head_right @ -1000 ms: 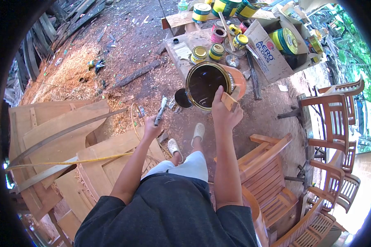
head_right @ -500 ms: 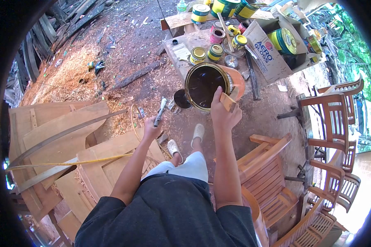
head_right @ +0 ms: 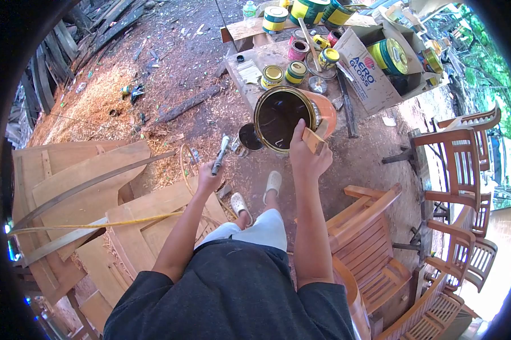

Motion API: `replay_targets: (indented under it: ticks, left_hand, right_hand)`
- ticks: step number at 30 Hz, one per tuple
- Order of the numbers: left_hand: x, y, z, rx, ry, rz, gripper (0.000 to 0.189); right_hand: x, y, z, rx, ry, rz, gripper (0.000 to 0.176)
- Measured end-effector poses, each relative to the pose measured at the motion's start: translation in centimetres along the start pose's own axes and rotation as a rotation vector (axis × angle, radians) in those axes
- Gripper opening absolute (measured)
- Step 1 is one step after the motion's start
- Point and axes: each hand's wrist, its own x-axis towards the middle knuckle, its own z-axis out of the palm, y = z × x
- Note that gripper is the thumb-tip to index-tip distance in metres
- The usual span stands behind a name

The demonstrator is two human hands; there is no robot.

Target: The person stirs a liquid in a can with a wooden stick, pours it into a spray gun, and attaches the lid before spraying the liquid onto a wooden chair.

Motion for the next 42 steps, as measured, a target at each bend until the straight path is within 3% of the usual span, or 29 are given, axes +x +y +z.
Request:
replay_targets:
  ticks: [8,11,42]
  left_hand:
    - [-0.1,0.0,0.2,-0.021,0.036,0.031,0.026]
    - [-0.2,-0.1,0.2,-0.019,0.032,0.034,0.026]
    - [-0.3,-0.6,0.4,0.017,0.053,0.069,0.019]
  right_hand:
    - [0.0,-0.4,-0.6,0.042,-0.144,0.126,0.046]
    - [0.0,-0.1,-0.2,0.032,-0.072,0.049,0.053]
    - [-0.4,-0.5,-0.5,-0.040,0.006,-0.015,0.050]
